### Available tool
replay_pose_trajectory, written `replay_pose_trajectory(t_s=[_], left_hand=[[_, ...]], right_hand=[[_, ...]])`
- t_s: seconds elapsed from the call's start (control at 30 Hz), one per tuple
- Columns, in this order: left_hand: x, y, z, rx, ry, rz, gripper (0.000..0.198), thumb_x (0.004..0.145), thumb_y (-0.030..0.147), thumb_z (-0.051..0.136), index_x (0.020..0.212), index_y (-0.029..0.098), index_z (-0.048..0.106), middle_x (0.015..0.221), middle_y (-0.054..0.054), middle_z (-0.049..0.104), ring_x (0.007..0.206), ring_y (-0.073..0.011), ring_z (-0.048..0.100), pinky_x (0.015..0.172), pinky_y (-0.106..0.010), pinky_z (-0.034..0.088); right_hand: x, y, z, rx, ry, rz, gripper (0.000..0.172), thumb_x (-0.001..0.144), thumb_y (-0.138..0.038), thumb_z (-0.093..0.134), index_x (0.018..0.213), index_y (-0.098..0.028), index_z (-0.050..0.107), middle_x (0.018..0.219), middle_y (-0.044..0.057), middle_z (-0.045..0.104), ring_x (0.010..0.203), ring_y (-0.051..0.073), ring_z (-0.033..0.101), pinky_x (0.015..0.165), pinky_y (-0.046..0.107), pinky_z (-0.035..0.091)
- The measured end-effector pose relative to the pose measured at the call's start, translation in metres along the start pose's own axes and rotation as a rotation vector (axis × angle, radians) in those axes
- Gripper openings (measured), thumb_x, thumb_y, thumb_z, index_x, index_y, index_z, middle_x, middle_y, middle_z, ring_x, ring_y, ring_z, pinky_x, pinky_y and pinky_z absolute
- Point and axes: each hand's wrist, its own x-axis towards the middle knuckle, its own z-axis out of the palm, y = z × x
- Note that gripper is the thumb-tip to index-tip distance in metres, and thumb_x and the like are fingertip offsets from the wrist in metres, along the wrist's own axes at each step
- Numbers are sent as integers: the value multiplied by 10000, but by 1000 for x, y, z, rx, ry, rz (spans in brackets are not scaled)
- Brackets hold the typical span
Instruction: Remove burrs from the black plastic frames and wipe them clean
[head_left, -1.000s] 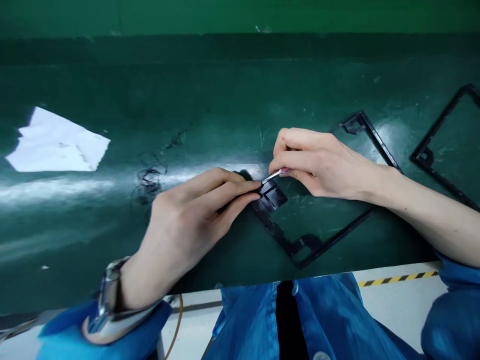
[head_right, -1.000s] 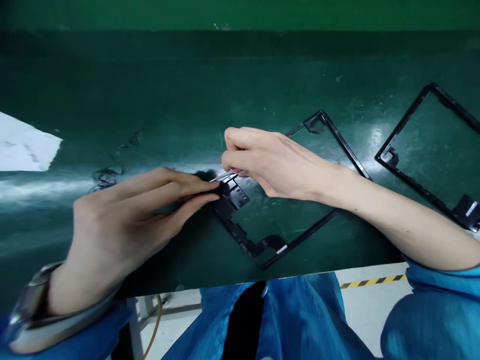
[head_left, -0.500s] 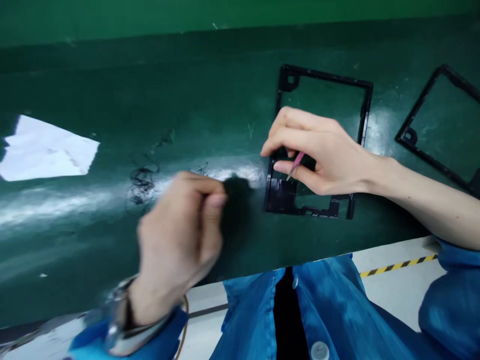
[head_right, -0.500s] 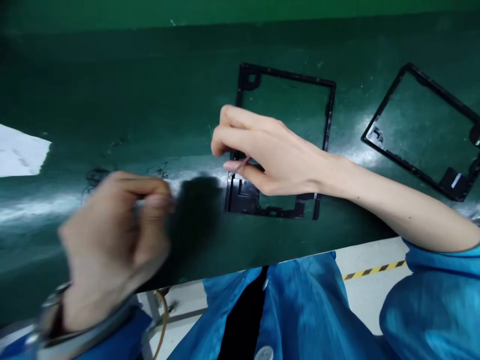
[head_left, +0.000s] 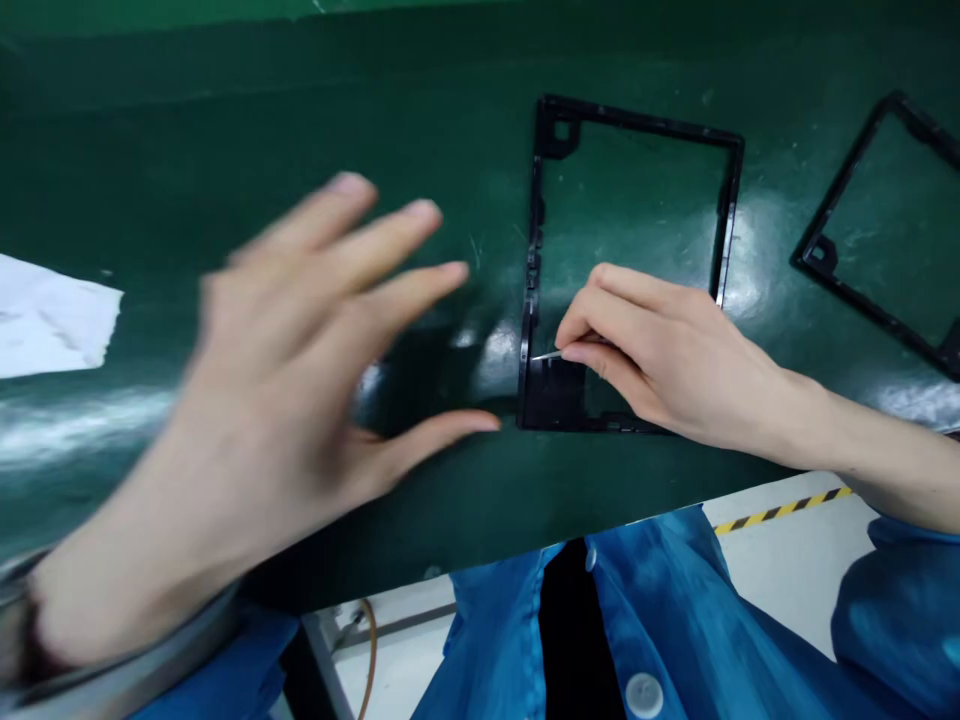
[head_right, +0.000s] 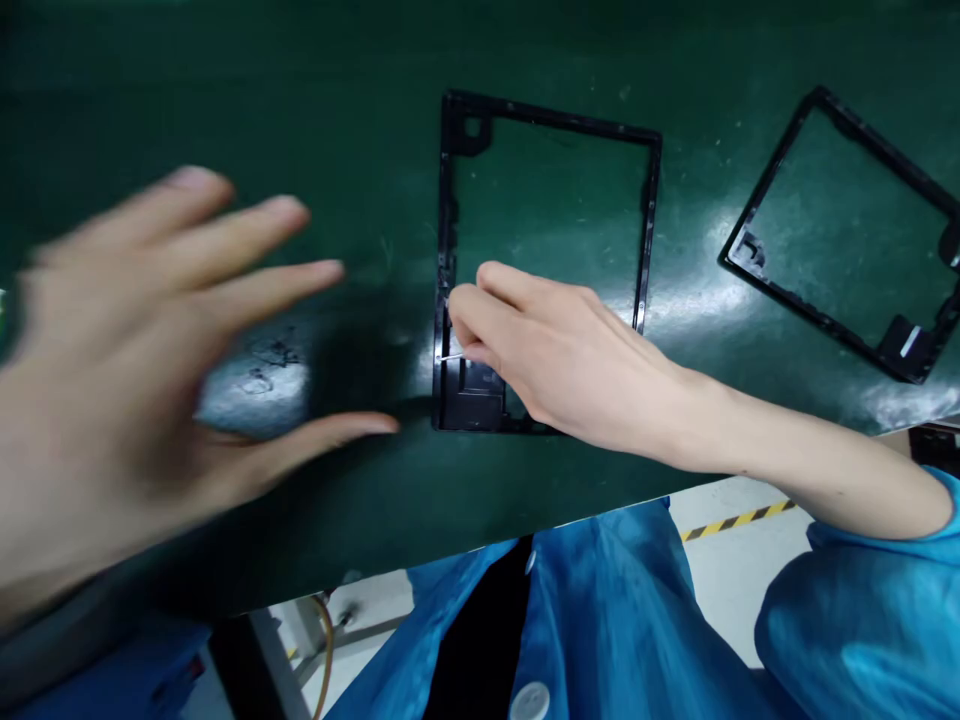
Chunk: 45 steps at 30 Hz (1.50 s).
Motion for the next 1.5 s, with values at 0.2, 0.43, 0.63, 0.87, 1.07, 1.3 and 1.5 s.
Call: replay_pose_trajectory(t_s=[0.2, 0.43, 0.63, 0.87, 1.07, 1.3, 1.5], left_hand=[[16, 11, 33, 62, -107, 369, 788, 1130, 714, 625, 1776, 304, 440, 1849, -99, 509, 1803, -345, 366, 1486, -651, 340], [7, 11, 32, 22, -80, 350, 903, 1088, 732, 697, 1792, 266, 375, 1861, -144, 480, 1785, -362, 401, 1466, -617, 387], [6, 12, 30, 15, -116, 273, 849, 1067, 750, 712, 1747, 320, 438, 1863, -98, 483, 1779, -374, 415, 1474, -659, 353], [3, 12, 31, 17, -98, 284, 870, 1077, 697, 735, 1780, 322, 387, 1867, -90, 486, 1769, -373, 429, 1475, -600, 360], [5, 15, 30, 13, -84, 308, 895, 1073, 718, 738, 1778, 299, 381, 1854, -123, 497, 1757, -369, 447, 1461, -610, 396], [4, 9, 32, 6, -97, 299, 913, 1081, 734, 716, 1793, 281, 367, 1880, -105, 457, 1769, -394, 408, 1475, -667, 380], [2, 5, 32, -1, -127, 302, 960, 1079, 791, 674, 1819, 282, 335, 1905, -70, 414, 1787, -388, 363, 1507, -658, 331]], right_hand=[[0, -5, 22, -151, 101, -13, 240, 1204, -166, 429, 1095, -188, 642, 1037, 26, 633, 871, 132, 564, 749, 284, 430], [-3, -9, 28, -243, 83, -28, 369, 1181, -138, 346, 1149, -208, 708, 1072, 33, 664, 979, 147, 639, 675, 264, 352], [-2, -11, 25, -252, 50, -19, 441, 1147, -66, 318, 1115, -200, 737, 1037, 29, 683, 899, 116, 601, 612, 274, 280], [0, -11, 26, -229, 23, -21, 557, 1171, -76, 220, 1226, -218, 755, 1039, 41, 679, 938, 136, 607, 634, 265, 333], [-2, -9, 26, -249, 48, -74, 461, 1164, -79, 297, 1157, -203, 741, 1069, 39, 695, 966, 140, 622, 632, 266, 330], [-3, -8, 31, -310, 199, -126, 492, 1187, -92, 278, 1105, -166, 758, 991, 12, 700, 886, 99, 632, 584, 242, 278], [-5, -4, 36, -312, 239, -166, 455, 1185, -87, 304, 1059, -137, 738, 1061, 10, 730, 911, 80, 635, 610, 201, 309]])
